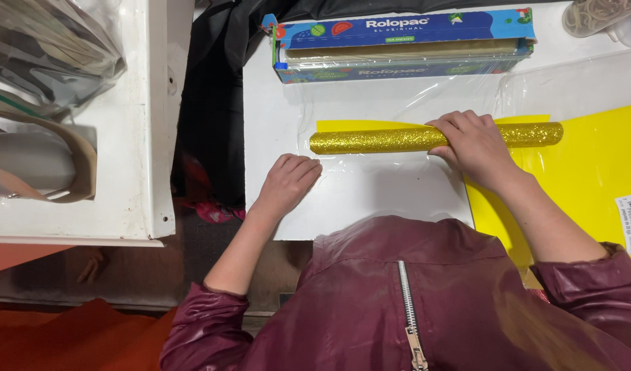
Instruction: The person rolls a sheet of yellow material into a cylinder and then wraps it in plastic film from a dispenser, smoothing the film over the surface with their hands.
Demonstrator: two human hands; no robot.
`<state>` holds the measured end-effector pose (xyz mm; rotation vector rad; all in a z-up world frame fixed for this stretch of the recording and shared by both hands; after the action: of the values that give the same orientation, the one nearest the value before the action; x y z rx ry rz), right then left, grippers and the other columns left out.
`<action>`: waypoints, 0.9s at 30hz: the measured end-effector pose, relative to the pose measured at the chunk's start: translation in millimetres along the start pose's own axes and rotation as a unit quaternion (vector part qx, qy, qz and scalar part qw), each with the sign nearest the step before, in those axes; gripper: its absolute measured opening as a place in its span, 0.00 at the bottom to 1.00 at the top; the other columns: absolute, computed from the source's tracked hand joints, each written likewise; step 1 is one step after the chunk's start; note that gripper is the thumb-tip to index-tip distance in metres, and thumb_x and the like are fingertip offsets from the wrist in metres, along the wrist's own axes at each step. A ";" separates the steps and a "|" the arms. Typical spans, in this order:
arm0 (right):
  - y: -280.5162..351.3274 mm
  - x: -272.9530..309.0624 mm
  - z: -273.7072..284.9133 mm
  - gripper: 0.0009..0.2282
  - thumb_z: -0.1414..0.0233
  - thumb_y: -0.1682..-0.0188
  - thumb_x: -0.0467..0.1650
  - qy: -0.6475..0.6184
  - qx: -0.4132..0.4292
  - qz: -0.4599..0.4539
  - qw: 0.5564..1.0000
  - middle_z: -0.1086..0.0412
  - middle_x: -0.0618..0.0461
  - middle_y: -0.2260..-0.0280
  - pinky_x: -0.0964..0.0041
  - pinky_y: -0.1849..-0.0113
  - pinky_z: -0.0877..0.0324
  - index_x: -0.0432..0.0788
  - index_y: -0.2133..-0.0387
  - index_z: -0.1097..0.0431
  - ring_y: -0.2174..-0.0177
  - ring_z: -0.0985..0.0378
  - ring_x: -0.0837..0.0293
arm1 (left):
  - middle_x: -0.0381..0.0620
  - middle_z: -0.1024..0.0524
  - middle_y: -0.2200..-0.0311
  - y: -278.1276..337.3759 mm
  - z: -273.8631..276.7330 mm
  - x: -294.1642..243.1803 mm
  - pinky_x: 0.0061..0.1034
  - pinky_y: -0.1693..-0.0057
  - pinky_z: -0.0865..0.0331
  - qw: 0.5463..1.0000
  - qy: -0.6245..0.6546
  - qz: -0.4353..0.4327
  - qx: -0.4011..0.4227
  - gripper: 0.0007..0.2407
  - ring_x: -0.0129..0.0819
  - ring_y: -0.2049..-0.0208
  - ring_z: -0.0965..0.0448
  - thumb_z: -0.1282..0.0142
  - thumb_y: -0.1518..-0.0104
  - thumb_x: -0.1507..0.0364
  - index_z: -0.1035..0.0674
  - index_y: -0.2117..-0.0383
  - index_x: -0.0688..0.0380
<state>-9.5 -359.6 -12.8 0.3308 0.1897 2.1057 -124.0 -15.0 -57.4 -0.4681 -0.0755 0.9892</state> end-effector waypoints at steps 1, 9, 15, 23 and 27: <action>1.6 -1.5 2.8 0.27 0.57 0.41 0.49 0.000 -0.001 -0.002 1.000 0.28 0.51 0.46 0.57 0.43 0.39 0.48 0.35 0.32 0.43 0.29 0.56 | 0.38 0.17 0.60 -0.6 -4.9 3.1 0.30 0.45 0.25 1.000 0.000 -0.002 0.000 0.04 0.34 0.53 0.19 0.39 0.35 0.70 0.15 0.58 0.50; -0.1 -11.8 -16.6 0.28 0.59 0.40 0.50 -0.002 0.001 -0.008 1.000 0.29 0.51 0.45 0.56 0.43 0.40 0.49 0.34 0.34 0.43 0.30 0.56 | 0.37 0.19 0.64 -0.8 -15.3 5.5 0.32 0.46 0.24 0.998 -0.049 -0.042 -0.017 0.02 0.31 0.57 0.19 0.38 0.37 0.73 0.16 0.62 0.51; 1.2 -8.6 -12.3 0.28 0.58 0.40 0.49 -0.005 -0.002 -0.003 1.000 0.29 0.50 0.45 0.55 0.42 0.40 0.48 0.33 0.35 0.43 0.30 0.54 | 0.37 0.20 0.62 -21.8 15.6 9.1 0.30 0.47 0.24 0.992 0.073 0.084 -0.051 0.04 0.33 0.55 0.20 0.42 0.34 0.73 0.17 0.58 0.50; 0.1 -9.1 -9.0 0.27 0.55 0.41 0.48 -0.031 0.005 -0.007 0.999 0.29 0.50 0.46 0.55 0.43 0.42 0.48 0.34 0.34 0.44 0.30 0.54 | 0.35 0.36 0.40 -29.6 -18.9 -14.8 0.38 0.36 0.38 0.997 -0.044 -0.043 -0.051 0.17 0.38 0.36 0.42 0.46 0.34 0.53 0.28 0.41 0.35; -0.5 -7.9 -5.6 0.26 0.55 0.42 0.48 -0.036 0.005 -0.003 0.999 0.28 0.50 0.46 0.55 0.43 0.41 0.47 0.35 0.33 0.44 0.30 0.55 | 0.28 0.40 0.28 -50.4 -22.4 -28.2 0.45 0.28 0.43 0.985 -0.120 -0.090 -0.080 0.11 0.38 0.26 0.50 0.41 0.35 0.64 0.25 0.48 0.36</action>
<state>-6.9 -366.1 -19.6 0.4112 0.1577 2.0846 -93.9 -69.0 -52.5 -0.4777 -0.4091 0.8599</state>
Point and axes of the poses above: each hand's wrist, its own y-axis away from the middle knuckle, its own z-axis out of the back of the hand, x = y × z, the point moved 5 cm from there along -y, towards the middle knuckle
